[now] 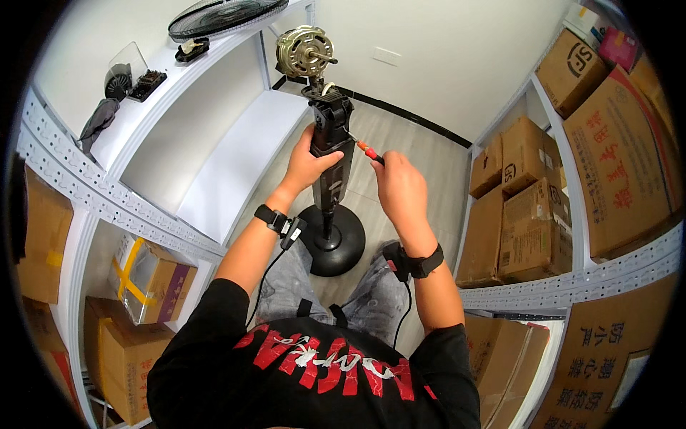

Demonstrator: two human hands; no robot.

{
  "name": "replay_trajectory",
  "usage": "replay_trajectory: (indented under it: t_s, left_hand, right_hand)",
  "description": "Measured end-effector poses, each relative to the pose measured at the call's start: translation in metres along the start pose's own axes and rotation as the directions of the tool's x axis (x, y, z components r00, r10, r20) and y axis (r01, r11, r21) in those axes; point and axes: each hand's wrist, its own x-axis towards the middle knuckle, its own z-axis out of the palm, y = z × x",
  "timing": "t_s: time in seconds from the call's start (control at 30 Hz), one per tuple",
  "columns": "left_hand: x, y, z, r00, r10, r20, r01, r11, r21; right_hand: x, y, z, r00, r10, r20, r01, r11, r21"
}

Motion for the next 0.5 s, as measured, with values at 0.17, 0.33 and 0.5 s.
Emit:
replay_trajectory:
  t_s: [0.17, 0.33, 0.5]
  left_hand:
    - [-0.002, 0.000, -0.003, 1.000, -0.024, -0.005, 0.024, 1.000, 0.001]
    - [0.000, -0.001, 0.000, 1.000, -0.003, -0.008, 0.003, 1.000, -0.020]
    - [-0.002, -0.003, -0.001, 1.000, -0.002, -0.001, 0.002, 1.000, 0.009]
  right_hand:
    - [0.000, -0.005, -0.001, 0.996, -0.027, -0.082, 0.034, 0.996, 0.085]
    - [-0.002, 0.002, 0.006, 0.988, 0.095, 0.119, -0.099, 0.994, 0.033]
    - [-0.001, -0.003, 0.003, 0.993, 0.096, 0.074, -0.111, 0.967, 0.231]
